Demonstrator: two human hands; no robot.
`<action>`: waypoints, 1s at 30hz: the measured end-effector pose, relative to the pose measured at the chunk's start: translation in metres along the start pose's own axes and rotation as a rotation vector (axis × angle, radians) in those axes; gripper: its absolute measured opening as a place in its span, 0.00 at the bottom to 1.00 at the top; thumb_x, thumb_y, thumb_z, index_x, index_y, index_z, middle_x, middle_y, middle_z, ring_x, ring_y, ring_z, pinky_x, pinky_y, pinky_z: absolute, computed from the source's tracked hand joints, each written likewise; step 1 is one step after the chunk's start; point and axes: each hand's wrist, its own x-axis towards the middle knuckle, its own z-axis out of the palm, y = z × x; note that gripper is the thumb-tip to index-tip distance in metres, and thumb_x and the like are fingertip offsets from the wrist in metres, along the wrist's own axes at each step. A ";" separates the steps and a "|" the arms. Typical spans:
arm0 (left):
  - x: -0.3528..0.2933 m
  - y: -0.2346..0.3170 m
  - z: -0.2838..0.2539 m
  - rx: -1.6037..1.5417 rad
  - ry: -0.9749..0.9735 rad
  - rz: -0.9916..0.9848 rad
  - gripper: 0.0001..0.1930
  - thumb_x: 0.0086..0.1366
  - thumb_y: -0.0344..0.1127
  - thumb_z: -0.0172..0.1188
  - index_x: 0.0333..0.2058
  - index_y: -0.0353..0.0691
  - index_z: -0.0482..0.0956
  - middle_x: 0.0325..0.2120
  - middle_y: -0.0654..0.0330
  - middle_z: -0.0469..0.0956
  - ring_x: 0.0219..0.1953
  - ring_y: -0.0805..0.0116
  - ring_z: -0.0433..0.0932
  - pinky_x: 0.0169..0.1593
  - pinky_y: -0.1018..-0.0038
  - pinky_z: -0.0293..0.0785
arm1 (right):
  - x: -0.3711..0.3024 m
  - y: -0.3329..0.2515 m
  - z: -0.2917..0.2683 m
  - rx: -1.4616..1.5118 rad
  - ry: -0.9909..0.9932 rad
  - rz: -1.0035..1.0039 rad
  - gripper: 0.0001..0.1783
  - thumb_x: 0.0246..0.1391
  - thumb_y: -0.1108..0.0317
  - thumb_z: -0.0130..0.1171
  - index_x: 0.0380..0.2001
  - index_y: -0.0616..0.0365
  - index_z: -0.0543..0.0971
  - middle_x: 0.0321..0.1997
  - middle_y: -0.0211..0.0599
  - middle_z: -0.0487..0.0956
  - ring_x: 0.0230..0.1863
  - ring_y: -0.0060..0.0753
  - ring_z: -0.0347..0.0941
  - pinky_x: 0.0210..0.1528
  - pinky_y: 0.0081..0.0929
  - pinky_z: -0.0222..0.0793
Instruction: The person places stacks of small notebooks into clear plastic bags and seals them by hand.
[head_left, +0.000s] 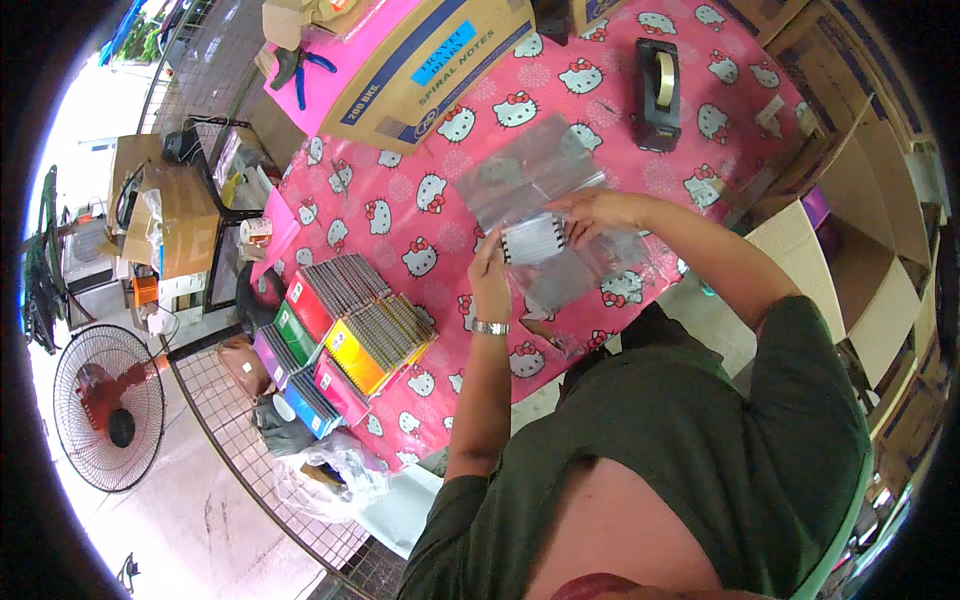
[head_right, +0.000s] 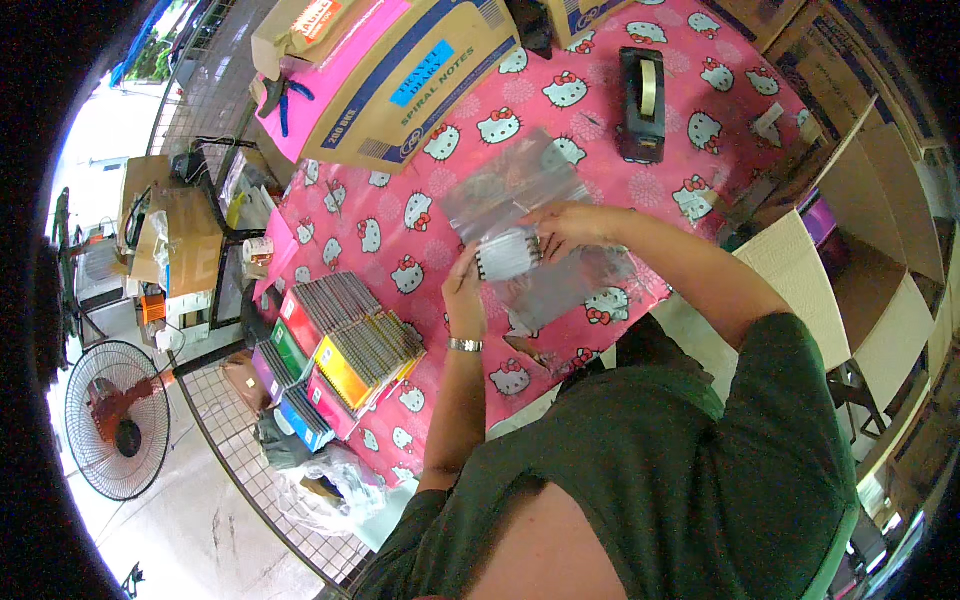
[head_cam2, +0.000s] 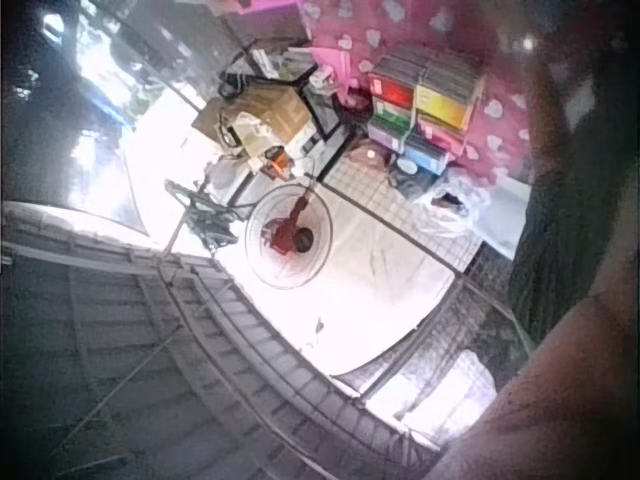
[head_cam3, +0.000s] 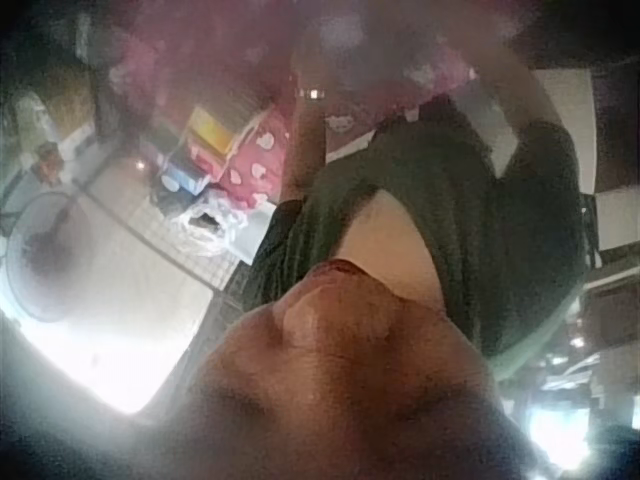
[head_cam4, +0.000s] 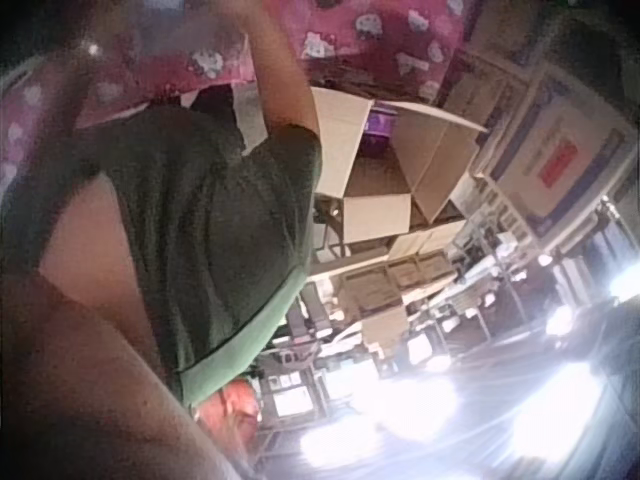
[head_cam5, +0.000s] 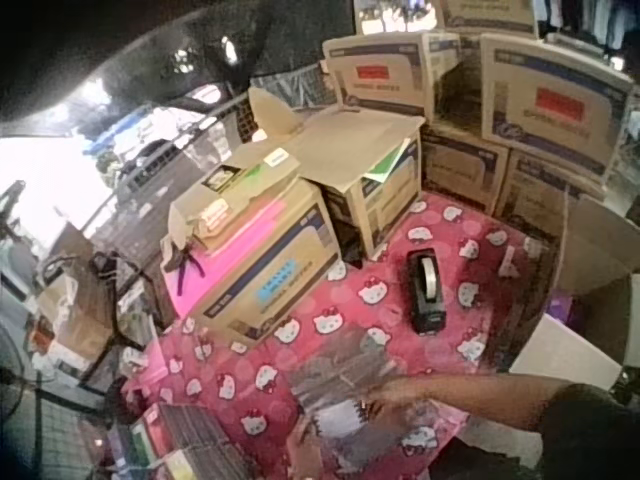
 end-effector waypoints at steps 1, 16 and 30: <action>0.007 -0.001 -0.001 -0.119 -0.057 -0.058 0.20 0.62 0.24 0.45 0.53 0.32 0.70 0.49 0.58 0.73 0.49 0.70 0.72 0.53 0.74 0.67 | -0.003 0.006 -0.002 0.001 0.036 -0.078 0.30 0.55 0.49 0.57 0.54 0.59 0.70 0.34 0.42 0.77 0.35 0.33 0.76 0.39 0.30 0.74; 0.040 0.048 0.016 0.773 -0.264 0.208 0.13 0.51 0.23 0.61 0.37 0.39 0.81 0.32 0.61 0.76 0.35 0.70 0.74 0.38 0.76 0.70 | 0.013 0.004 0.029 -0.878 0.428 -0.766 0.13 0.42 0.64 0.61 0.33 0.55 0.80 0.32 0.39 0.75 0.34 0.42 0.74 0.38 0.40 0.71; 0.012 0.026 0.004 0.685 -0.051 0.472 0.10 0.43 0.27 0.69 0.29 0.41 0.84 0.34 0.60 0.70 0.36 0.67 0.71 0.38 0.75 0.70 | -0.008 0.016 0.066 -1.048 0.681 -0.621 0.10 0.42 0.61 0.62 0.29 0.51 0.79 0.44 0.36 0.70 0.51 0.42 0.63 0.52 0.53 0.56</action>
